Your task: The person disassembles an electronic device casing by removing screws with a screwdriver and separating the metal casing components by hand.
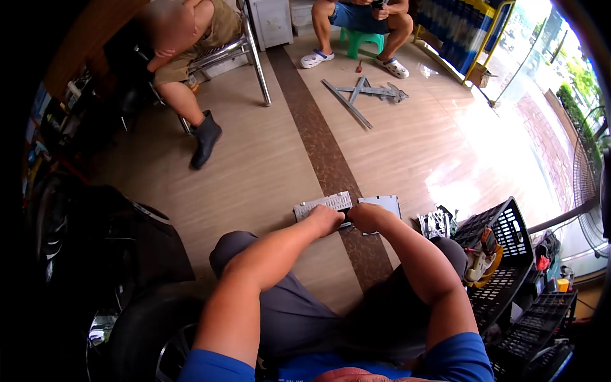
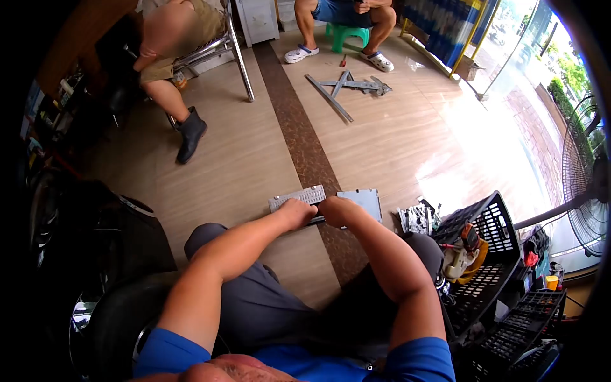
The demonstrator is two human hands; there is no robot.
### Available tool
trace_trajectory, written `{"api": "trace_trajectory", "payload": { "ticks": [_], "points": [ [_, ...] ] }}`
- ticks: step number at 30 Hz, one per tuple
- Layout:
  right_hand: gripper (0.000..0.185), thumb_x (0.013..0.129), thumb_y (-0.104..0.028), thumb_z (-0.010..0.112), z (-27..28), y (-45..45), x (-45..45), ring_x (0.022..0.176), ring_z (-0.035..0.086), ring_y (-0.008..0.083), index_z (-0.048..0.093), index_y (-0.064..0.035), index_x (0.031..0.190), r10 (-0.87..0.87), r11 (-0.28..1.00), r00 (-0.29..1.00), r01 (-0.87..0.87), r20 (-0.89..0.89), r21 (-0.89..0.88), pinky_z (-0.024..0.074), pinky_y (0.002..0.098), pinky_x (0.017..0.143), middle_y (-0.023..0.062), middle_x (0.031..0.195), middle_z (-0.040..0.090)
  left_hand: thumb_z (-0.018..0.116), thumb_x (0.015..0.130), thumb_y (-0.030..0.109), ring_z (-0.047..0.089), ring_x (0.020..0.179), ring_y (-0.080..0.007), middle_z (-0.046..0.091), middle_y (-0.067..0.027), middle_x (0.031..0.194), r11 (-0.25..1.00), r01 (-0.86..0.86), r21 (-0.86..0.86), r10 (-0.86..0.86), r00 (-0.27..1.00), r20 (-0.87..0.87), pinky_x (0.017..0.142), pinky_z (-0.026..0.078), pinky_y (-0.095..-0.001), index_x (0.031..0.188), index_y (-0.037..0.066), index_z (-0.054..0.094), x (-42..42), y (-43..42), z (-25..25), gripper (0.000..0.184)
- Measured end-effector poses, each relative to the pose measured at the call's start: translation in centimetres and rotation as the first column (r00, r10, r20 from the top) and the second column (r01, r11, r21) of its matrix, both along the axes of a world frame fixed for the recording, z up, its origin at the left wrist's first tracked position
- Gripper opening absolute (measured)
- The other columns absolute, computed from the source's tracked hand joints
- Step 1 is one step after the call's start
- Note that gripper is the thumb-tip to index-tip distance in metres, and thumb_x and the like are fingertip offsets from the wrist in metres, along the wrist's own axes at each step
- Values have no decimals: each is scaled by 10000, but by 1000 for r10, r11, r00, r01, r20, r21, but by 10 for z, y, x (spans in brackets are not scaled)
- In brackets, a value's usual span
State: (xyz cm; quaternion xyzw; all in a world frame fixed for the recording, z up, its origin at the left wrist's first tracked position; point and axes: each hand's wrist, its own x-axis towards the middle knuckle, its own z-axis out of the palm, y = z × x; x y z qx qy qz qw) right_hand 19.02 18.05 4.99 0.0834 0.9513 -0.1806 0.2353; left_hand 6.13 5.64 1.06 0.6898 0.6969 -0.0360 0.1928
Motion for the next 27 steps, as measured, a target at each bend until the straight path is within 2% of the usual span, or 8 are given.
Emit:
{"api": "trace_trajectory", "payload": {
  "ticks": [10, 15, 22, 27],
  "points": [
    [187, 839, -118, 528, -6, -1, -1, 946, 651, 359, 695, -58, 897, -4, 1000, 1000, 4, 4, 18, 512, 454, 802, 191, 957, 684, 508, 851, 168, 698, 878, -296, 711, -146, 925, 1000, -11, 23, 12, 999, -35, 751, 547, -430, 901, 108, 706, -1, 1, -7, 213],
    [194, 843, -116, 524, 15, -5, -2, 951, 651, 359, 696, -49, 901, 16, 1000, 999, -16, 29, 12, 512, 457, 807, 194, 964, 683, 515, 856, 194, 686, 887, -310, 703, -137, 922, 1000, -24, -12, 24, 1000, -7, 744, 536, -451, 920, 116, 665, -4, 0, -1, 181],
    [185, 837, -100, 528, 6, -4, -2, 943, 653, 359, 696, -43, 890, 6, 1000, 1000, -6, 18, 3, 512, 458, 803, 193, 958, 685, 500, 872, 211, 673, 905, -317, 687, -149, 926, 1000, 12, 14, -12, 999, 30, 747, 522, -468, 937, 131, 638, -9, -2, 0, 172],
    [181, 829, -94, 532, 9, -5, -1, 941, 653, 360, 697, -44, 885, 6, 1000, 1000, -6, -4, 3, 512, 458, 802, 192, 957, 685, 497, 873, 197, 677, 903, -309, 695, -135, 912, 1000, 29, 8, -29, 1000, -9, 747, 525, -458, 904, 121, 651, -6, -2, -1, 174]
  ]
}}
